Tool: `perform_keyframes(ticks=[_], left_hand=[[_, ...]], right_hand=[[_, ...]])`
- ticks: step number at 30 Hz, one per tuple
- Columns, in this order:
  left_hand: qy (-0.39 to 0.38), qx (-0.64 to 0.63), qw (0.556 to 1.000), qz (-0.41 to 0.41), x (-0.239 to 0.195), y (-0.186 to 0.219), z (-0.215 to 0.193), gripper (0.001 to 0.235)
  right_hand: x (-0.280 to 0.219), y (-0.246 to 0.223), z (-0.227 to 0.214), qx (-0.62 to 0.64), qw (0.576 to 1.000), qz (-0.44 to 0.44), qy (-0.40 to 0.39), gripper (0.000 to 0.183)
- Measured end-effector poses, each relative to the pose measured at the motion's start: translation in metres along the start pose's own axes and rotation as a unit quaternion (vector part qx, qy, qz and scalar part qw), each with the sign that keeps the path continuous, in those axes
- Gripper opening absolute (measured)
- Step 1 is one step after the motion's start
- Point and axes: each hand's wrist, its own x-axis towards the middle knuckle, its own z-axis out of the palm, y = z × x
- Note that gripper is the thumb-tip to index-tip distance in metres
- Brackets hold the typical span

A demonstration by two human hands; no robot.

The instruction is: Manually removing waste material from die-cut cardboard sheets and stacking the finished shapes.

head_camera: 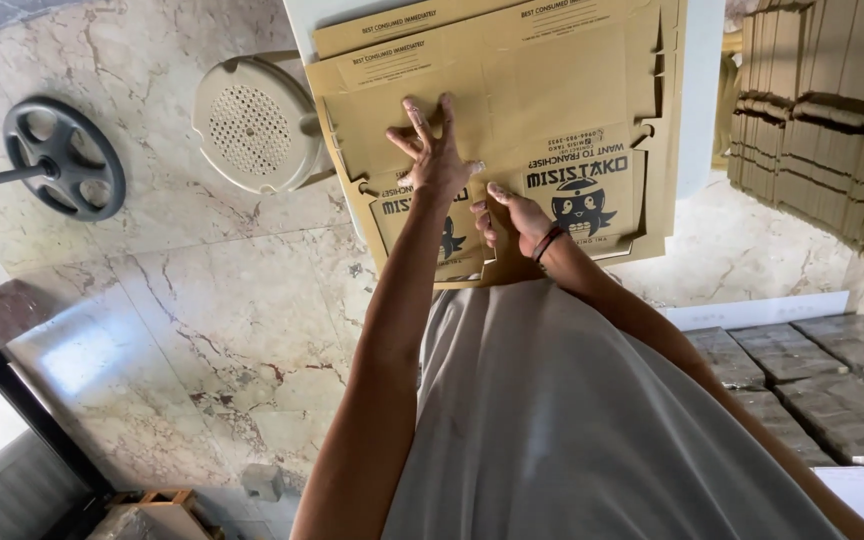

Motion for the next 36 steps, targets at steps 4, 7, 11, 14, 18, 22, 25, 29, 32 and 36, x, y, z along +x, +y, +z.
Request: perform_keyframes(ticks=[4, 7, 11, 14, 18, 22, 25, 29, 32, 36], left_hand=[[0.012, -0.001, 1.000, 0.003, -0.006, 0.002, 0.002, 0.135], [0.043, 0.021, 0.999, 0.016, 0.011, -0.009, 0.015, 0.134], [0.062, 0.043, 0.996, 0.055, 0.017, -0.020, 0.035, 0.129], [0.050, 0.048, 0.997, 0.033, 0.007, -0.009, 0.016, 0.129], [0.050, 0.078, 0.995, 0.030, 0.008, -0.015, 0.024, 0.130], [0.037, 0.038, 0.997, 0.048, -0.016, 0.001, -0.025, 0.112], [0.032, -0.067, 0.996, 0.041, -0.077, 0.017, -0.068, 0.077], [-0.048, -0.275, 0.958, -0.061, -0.110, 0.007, -0.037, 0.061], [-0.135, -0.520, 0.835, -0.115, -0.085, 0.000, 0.031, 0.095], [-0.108, -0.492, 0.853, -0.137, -0.118, 0.043, -0.014, 0.087]], right_hand=[[-0.011, -0.002, 0.016, 0.006, 0.998, -0.048, 0.031, 0.049], [0.019, 0.021, -0.022, 0.048, 0.995, -0.083, -0.017, 0.042], [-0.022, 0.018, -0.026, 0.084, 0.987, -0.100, -0.095, 0.052], [-0.027, 0.018, -0.012, 0.063, 0.988, -0.120, -0.071, 0.054], [-0.019, 0.010, 0.004, 0.069, 0.985, -0.140, -0.070, 0.054], [-0.011, 0.001, 0.012, -0.030, 0.996, -0.072, 0.052, 0.041], [-0.021, -0.011, 0.022, -0.125, 0.988, 0.001, 0.089, 0.034], [-0.116, -0.105, 0.114, -0.435, 0.891, 0.088, 0.093, 0.057], [-0.116, -0.107, 0.086, -0.557, 0.820, 0.128, 0.023, 0.101], [-0.032, -0.093, -0.035, -0.549, 0.827, 0.121, 0.018, 0.060]])
